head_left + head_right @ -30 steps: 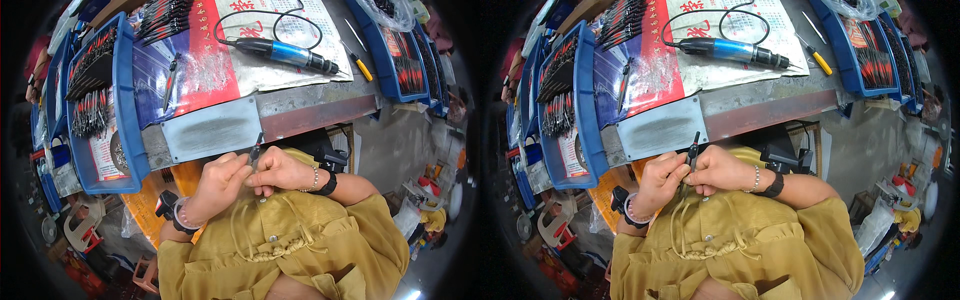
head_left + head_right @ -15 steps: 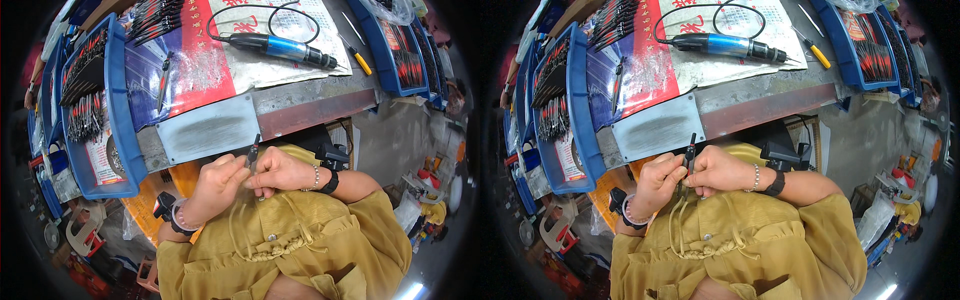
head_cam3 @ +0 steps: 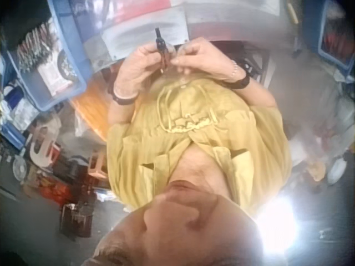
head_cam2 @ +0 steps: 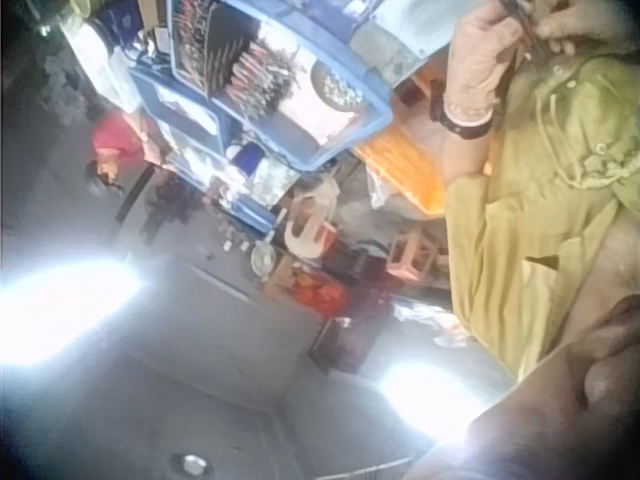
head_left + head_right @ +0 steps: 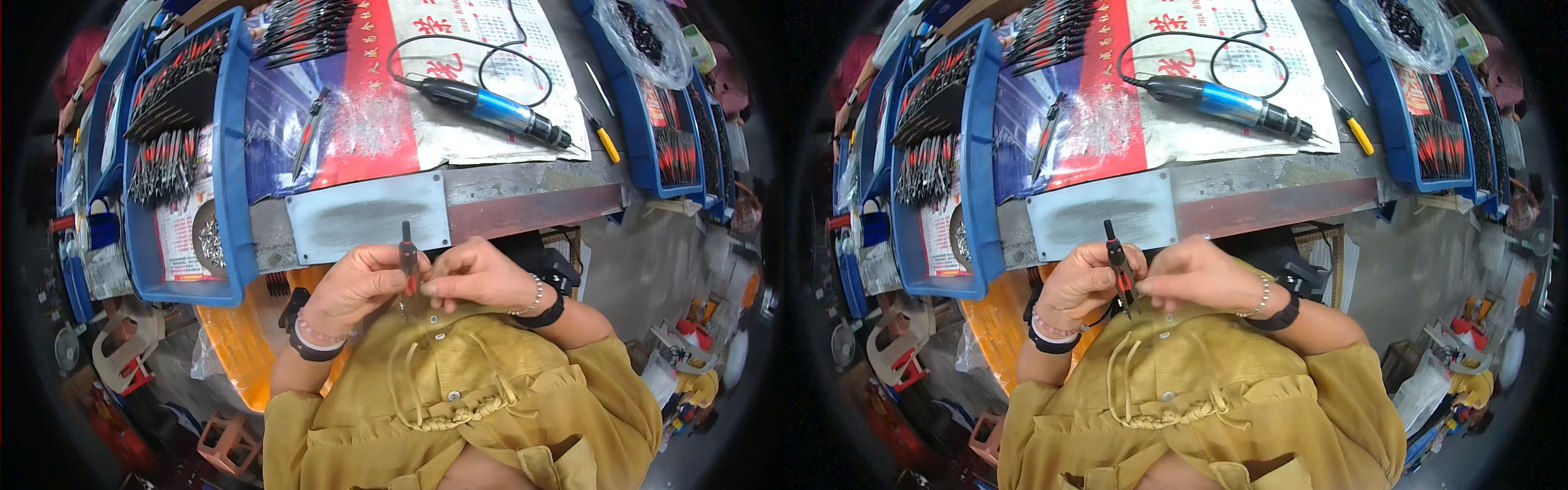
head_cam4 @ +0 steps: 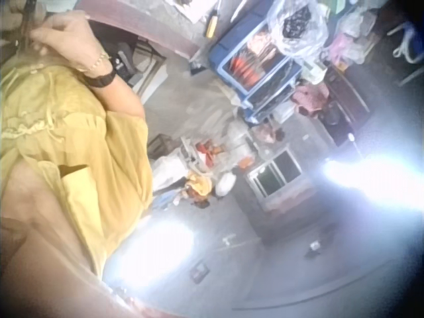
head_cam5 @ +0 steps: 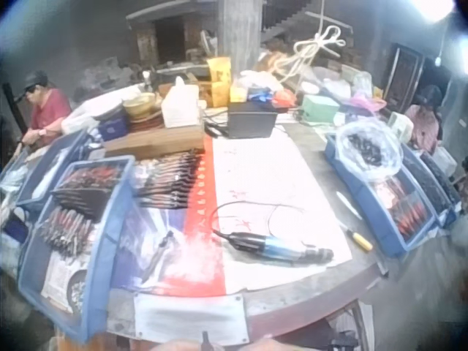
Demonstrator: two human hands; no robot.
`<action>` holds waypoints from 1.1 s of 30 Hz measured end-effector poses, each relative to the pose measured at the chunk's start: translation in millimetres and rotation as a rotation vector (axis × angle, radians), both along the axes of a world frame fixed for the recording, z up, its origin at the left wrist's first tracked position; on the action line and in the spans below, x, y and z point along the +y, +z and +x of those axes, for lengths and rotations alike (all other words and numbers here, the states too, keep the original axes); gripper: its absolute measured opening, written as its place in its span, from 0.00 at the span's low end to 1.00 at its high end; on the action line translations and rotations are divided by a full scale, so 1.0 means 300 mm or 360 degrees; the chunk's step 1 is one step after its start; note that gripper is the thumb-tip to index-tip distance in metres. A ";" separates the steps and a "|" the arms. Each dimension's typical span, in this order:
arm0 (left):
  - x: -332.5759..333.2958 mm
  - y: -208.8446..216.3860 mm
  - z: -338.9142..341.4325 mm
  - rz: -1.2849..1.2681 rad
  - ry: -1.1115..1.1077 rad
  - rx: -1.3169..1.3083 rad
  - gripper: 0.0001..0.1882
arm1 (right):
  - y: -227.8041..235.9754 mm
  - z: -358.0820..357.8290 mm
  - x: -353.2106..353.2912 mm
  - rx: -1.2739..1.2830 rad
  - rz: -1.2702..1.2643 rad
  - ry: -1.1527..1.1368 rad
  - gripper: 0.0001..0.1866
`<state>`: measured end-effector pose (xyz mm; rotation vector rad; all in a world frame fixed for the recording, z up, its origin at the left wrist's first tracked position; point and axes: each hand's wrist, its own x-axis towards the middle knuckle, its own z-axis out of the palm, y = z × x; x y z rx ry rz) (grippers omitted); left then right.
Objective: The person uses a rotary tool to grind the tip of a key blank, then inserts a metal pin into the key's hole and taps it with a small hammer. The person repeats this process for multiple key blanks, placing finished keys into a yellow tray.
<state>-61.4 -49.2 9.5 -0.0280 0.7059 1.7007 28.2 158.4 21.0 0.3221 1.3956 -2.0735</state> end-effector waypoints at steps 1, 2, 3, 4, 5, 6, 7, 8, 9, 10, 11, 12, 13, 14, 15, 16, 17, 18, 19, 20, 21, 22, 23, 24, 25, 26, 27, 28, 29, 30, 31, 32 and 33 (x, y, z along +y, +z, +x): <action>-0.014 0.006 0.002 -0.0086 0.0038 0.0101 0.19 | 0.006 0.003 0.012 0.0042 0.0093 -0.0028 0.10; -0.026 0.014 0.004 -0.0170 0.0075 0.0201 0.17 | 0.014 0.006 0.023 0.0098 0.0226 -0.0101 0.09; -0.035 0.024 0.006 -0.0249 0.0073 0.0254 0.15 | 0.023 0.011 0.028 0.0200 0.0234 -0.0232 0.09; -0.041 0.035 0.010 -0.0331 0.0063 0.0308 0.15 | 0.033 0.016 0.032 0.0259 0.0300 -0.0359 0.09; -0.046 0.048 0.015 -0.0412 0.0050 0.0361 0.14 | 0.041 0.018 0.034 0.0310 0.0361 -0.0336 0.11; -0.048 0.059 0.020 -0.0491 0.0035 0.0415 0.13 | 0.050 0.021 0.031 0.0372 0.0276 -0.0364 0.11; -0.047 0.069 0.027 -0.0567 0.0031 0.0496 0.13 | 0.059 0.023 0.026 0.0408 0.0223 -0.0387 0.12; -0.046 0.079 0.035 -0.0626 0.0039 0.0623 0.13 | 0.066 0.025 0.019 0.0455 0.0169 -0.0404 0.13; -0.045 0.086 0.045 -0.0687 0.0048 0.0748 0.13 | 0.069 0.022 0.012 0.0502 0.0144 -0.0358 0.16; -0.044 0.093 0.056 -0.0742 0.0062 0.0898 0.13 | 0.072 0.021 0.001 0.0520 0.0176 -0.0361 0.14; -0.040 0.097 0.071 -0.0755 0.0099 0.1085 0.12 | 0.071 0.019 -0.010 0.0545 0.0204 -0.0382 0.13; -0.041 0.101 0.082 -0.0786 0.0121 0.1452 0.11 | 0.069 0.017 -0.020 0.0533 0.0249 -0.0363 0.12; -0.045 0.106 0.095 -0.0849 0.0107 0.1804 0.11 | 0.066 0.017 -0.026 0.0546 0.0211 -0.0354 0.10; -0.050 0.110 0.105 -0.0921 0.0099 0.2157 0.11 | 0.062 0.016 -0.030 0.0523 0.0190 -0.0306 0.09; -0.056 0.114 0.113 -0.0924 0.0089 0.2189 0.11 | 0.056 0.018 -0.033 0.0515 0.0163 -0.0282 0.07; -0.061 0.115 0.120 -0.0867 0.0068 0.1860 0.11 | 0.050 0.021 -0.039 0.0477 0.0134 -0.0282 0.07; -0.067 0.115 0.123 -0.0815 0.0065 0.1533 0.12 | 0.042 0.025 -0.043 0.0455 0.0103 -0.0306 0.06; -0.072 0.115 0.126 -0.0793 0.0000 0.1159 0.12 | 0.035 0.030 -0.048 0.0433 0.0072 -0.0332 0.06; -0.085 0.114 0.120 -0.0671 -0.0054 0.0560 0.11 | 0.026 0.034 -0.051 0.0447 -0.0004 -0.0317 0.06; -0.095 0.114 0.116 -0.0623 -0.0089 0.0460 0.11 | 0.020 0.040 -0.055 0.0415 -0.0005 -0.0293 0.06; -0.106 0.113 0.111 -0.0588 -0.0143 0.0360 0.11 | 0.013 0.044 -0.060 0.0385 -0.0014 -0.0275 0.06; -0.114 0.113 0.110 -0.0562 -0.0184 0.0266 0.10 | 0.007 0.048 -0.064 0.0370 -0.0028 -0.0261 0.06; -0.119 0.113 0.114 -0.0528 -0.0204 0.0269 0.11 | 0.001 0.051 -0.069 0.0337 -0.0056 -0.0249 0.07; -0.123 0.114 0.119 -0.0547 -0.0203 0.0263 0.11 | -0.004 0.053 -0.073 0.0278 -0.0086 -0.0239 0.07; -0.127 0.115 0.126 -0.0555 -0.0193 0.0260 0.11 | -0.009 0.054 -0.077 0.0222 -0.0116 -0.0230 0.07; -0.130 0.116 0.134 -0.0563 -0.0191 0.0259 0.11 | -0.014 0.054 -0.080 0.0174 -0.0155 -0.0228 0.07; -0.130 0.117 0.142 -0.0584 -0.0168 0.0271 0.11 | -0.020 0.054 -0.083 0.0172 -0.0180 -0.0232 0.08; -0.130 0.118 0.150 -0.0605 -0.0153 0.0286 0.11 | -0.024 0.055 -0.086 0.0159 -0.0178 -0.0225 0.08; -0.129 0.120 0.157 -0.0625 -0.0139 0.0303 0.11 | -0.029 0.055 -0.088 0.0144 -0.0183 -0.0224 0.08; -0.128 0.122 0.164 -0.0650 -0.0131 0.0346 0.11 | -0.033 0.056 -0.090 0.0134 -0.0198 -0.0219 0.08; -0.126 0.124 0.170 -0.0674 -0.0122 0.0391 0.11 | -0.037 0.057 -0.092 0.0135 -0.0196 -0.0225 0.08; -0.124 0.125 0.176 -0.0711 -0.0117 0.0429 0.11 | -0.040 0.058 -0.093 0.0140 -0.0205 -0.0227 0.08; -0.122 0.126 0.181 -0.0722 -0.0111 0.0461 0.11 | -0.043 0.059 -0.095 0.0156 -0.0223 -0.0233 0.07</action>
